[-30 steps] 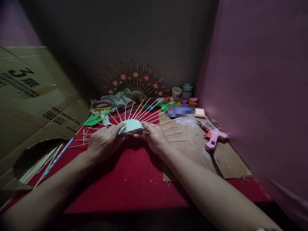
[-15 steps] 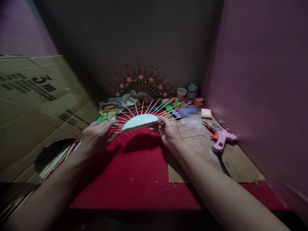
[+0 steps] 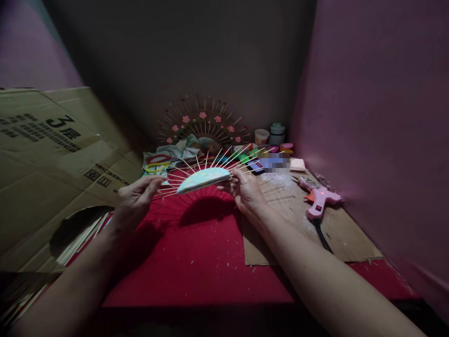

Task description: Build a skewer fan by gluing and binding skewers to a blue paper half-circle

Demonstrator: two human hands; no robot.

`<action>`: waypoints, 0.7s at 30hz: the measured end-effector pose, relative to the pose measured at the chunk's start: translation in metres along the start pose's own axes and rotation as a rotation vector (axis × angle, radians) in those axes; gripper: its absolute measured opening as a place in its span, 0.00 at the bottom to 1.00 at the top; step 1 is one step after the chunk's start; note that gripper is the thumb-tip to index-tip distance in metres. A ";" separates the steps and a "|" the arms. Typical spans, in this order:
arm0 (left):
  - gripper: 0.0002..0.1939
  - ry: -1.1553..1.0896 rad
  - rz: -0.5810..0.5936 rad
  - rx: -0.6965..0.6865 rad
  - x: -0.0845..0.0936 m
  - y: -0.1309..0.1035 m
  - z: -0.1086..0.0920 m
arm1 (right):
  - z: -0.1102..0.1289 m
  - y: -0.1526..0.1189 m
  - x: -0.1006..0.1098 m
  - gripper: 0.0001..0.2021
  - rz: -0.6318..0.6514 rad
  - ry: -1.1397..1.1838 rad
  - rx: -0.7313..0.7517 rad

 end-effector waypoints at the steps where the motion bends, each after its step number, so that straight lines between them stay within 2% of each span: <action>1: 0.17 -0.084 -0.040 0.025 0.003 -0.001 0.002 | 0.001 -0.001 -0.001 0.02 -0.002 0.005 0.002; 4: 0.19 -0.237 -0.047 0.091 0.006 -0.004 0.003 | 0.001 -0.002 -0.002 0.03 -0.010 0.011 -0.003; 6: 0.19 -0.191 -0.029 0.092 0.008 -0.006 -0.002 | 0.001 -0.002 -0.002 0.04 -0.015 -0.007 -0.004; 9: 0.18 0.149 -0.009 -0.043 0.008 -0.010 -0.022 | 0.001 -0.001 0.001 0.04 -0.014 -0.033 0.012; 12: 0.23 0.582 0.060 -0.182 -0.010 -0.012 -0.035 | 0.001 0.000 0.003 0.03 -0.008 -0.033 0.028; 14: 0.21 0.741 0.078 -0.179 -0.020 -0.011 -0.034 | 0.001 -0.001 0.003 0.04 -0.003 -0.038 0.017; 17: 0.14 0.743 0.037 -0.192 -0.025 -0.009 -0.030 | 0.001 -0.003 -0.004 0.05 0.063 -0.055 0.008; 21: 0.11 0.695 -0.034 -0.319 -0.023 -0.013 -0.034 | -0.006 -0.007 -0.018 0.08 0.200 -0.090 0.022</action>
Point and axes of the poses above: each hand's wrist, its own y-axis towards the middle knuckle, its own x-axis out of the back of the hand, z = x × y, the point moved 7 cm from there along y, towards the middle knuckle, and after that the axes turned 14 degrees about z, right-handed, at the moved point
